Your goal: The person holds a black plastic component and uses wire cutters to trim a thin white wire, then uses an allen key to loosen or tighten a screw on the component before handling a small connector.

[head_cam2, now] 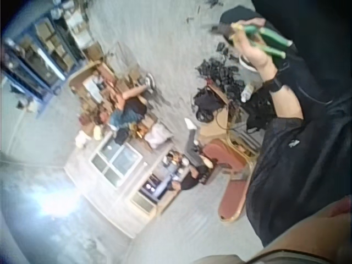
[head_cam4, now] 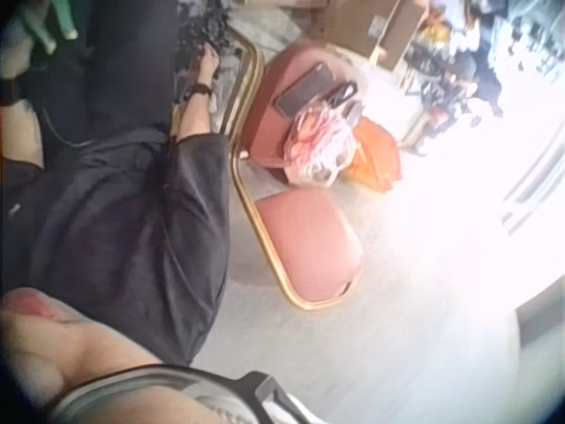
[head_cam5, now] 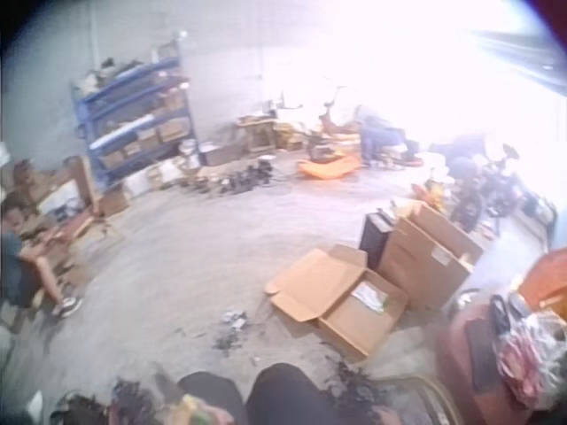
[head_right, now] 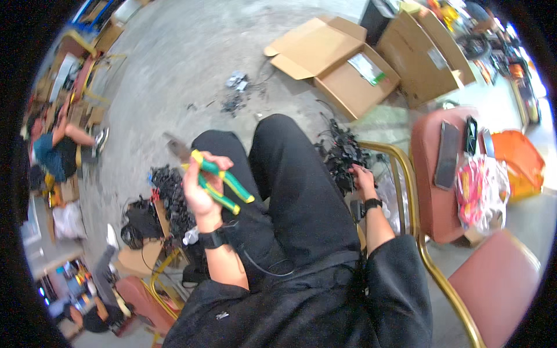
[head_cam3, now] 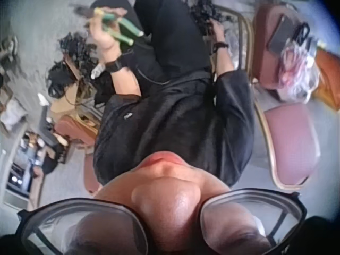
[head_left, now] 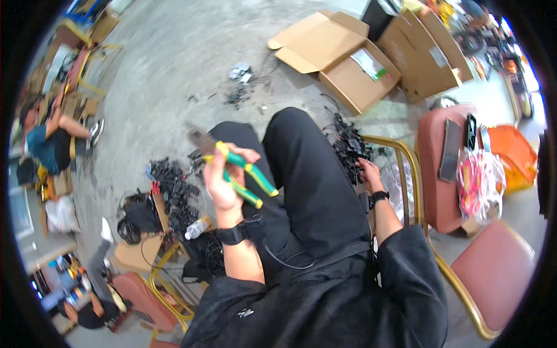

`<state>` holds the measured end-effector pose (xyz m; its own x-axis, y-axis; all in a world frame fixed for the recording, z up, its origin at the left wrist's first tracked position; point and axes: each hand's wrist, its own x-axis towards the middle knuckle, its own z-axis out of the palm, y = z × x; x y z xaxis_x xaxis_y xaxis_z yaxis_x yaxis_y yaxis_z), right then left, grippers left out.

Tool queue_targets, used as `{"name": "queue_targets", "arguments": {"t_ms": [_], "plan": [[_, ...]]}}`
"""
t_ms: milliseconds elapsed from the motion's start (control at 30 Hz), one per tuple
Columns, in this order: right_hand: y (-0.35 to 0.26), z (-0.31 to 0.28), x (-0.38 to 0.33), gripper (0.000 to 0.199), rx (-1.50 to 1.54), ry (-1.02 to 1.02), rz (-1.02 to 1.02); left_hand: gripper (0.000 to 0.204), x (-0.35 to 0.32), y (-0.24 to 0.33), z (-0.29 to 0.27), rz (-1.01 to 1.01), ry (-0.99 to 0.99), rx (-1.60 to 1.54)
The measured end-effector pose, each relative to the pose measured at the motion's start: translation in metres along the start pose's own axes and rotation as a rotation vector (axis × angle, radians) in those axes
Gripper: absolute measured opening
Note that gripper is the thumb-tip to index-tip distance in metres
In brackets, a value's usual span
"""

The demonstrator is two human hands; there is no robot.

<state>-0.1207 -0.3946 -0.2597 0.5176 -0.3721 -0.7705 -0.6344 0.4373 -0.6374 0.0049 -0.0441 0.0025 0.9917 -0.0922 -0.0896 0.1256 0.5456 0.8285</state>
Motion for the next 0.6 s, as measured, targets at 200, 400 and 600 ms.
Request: {"name": "queue_targets", "arguments": {"t_ms": [200, 400, 600], "plan": [[-0.05, 0.052, -0.048, 0.022, -0.061, -0.078, -0.118, 0.028, -0.004, 0.0, -0.007, -0.085, -0.029, 0.161], [-0.136, 0.103, -0.135, 0.029, 0.027, -0.324, -0.419, 0.03, -0.005, 0.004, -0.003, -0.058, -0.134, 0.046], [-0.145, 0.186, -0.213, 0.038, -0.176, -0.791, -0.496, 0.034, -0.016, 0.014, -0.011, -0.084, -0.198, -0.018]]}}
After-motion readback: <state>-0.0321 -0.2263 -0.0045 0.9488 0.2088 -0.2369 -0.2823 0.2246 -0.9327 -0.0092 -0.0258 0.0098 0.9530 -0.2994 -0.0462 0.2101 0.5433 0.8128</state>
